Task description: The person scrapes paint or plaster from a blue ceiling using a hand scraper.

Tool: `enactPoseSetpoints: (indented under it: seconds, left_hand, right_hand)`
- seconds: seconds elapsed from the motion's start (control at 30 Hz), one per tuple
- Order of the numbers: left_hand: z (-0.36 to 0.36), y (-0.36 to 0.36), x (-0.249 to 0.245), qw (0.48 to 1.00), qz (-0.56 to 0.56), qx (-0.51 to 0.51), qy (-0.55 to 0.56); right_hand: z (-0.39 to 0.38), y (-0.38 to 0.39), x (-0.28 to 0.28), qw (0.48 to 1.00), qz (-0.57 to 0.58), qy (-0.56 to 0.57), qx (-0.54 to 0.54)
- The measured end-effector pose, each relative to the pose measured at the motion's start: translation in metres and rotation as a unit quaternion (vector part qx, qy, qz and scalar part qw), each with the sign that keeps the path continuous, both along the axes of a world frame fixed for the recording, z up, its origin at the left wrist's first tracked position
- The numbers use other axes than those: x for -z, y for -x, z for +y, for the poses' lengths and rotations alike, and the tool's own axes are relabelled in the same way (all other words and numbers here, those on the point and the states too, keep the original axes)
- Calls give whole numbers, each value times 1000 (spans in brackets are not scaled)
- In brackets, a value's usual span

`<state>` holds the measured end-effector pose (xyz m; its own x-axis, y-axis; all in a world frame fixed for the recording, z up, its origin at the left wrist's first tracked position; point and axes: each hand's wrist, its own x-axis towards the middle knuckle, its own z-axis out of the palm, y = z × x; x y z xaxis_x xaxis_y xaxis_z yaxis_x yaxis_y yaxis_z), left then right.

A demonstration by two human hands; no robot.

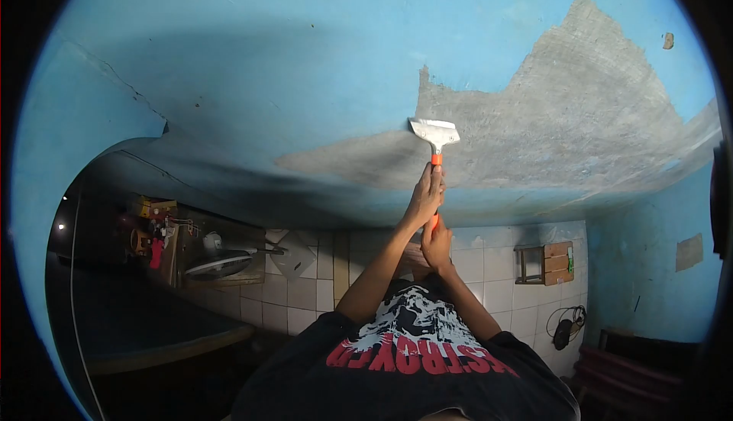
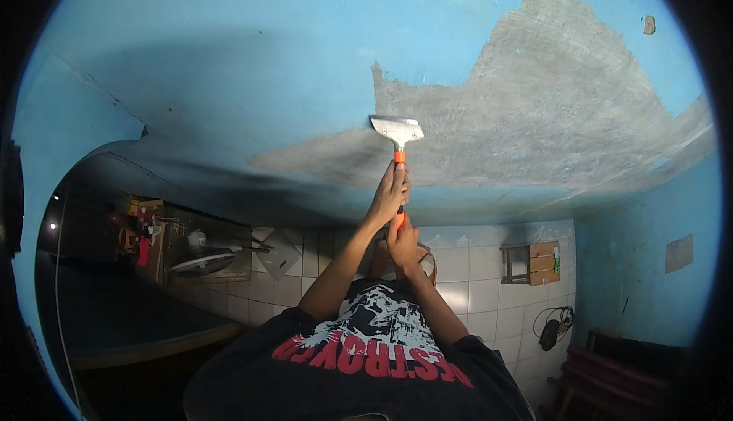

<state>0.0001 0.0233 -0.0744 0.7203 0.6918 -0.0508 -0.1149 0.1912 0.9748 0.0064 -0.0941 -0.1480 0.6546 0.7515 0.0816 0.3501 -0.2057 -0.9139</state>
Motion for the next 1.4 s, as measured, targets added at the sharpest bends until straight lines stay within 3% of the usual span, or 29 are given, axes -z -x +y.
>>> enactPoseSetpoints:
  seconds: [0.07,0.13,0.33,0.43,0.57,0.63,0.67,0.77,0.83,0.93,1.03,1.13,1.33,1.4]
  left_hand:
    - [-7,5,14,1000,9,5,20]
    - [-11,5,26,998,43,-9,43]
    - [-9,6,11,998,23,8,50]
    - [-12,5,37,997,37,-1,65]
    - [-6,3,29,997,47,10,62]
    - [-7,4,7,1000,14,4,22]
    - [-9,5,11,1000,13,2,23]
    - [-9,4,26,998,14,16,67]
    - [-11,4,41,995,35,8,88]
    - [-8,3,12,999,23,10,44]
    - [-7,3,10,999,17,12,44]
    - [-12,2,37,997,39,3,61]
    - [-10,3,3,998,35,6,46]
    - [-11,4,15,998,27,7,51]
  right_hand:
    - [-8,4,19,999,-51,-9,5]
    - [-12,6,34,1000,2,25,5]
    - [-13,7,9,999,30,17,6]
    - [-17,6,36,999,23,43,6]
    - [-10,5,37,999,-5,44,19]
    - [-6,6,12,992,-102,-60,40]
    - [-8,8,15,992,-103,-59,38]
    - [-10,9,27,992,-101,-65,48]
    - [-15,9,44,998,-53,19,35]
    - [-8,6,20,996,-80,-18,43]
    - [-12,3,15,999,-26,13,15]
    - [-14,8,43,996,-71,-1,47]
    - [-13,6,24,998,-41,33,41]
    - [-16,7,21,999,-18,37,30]
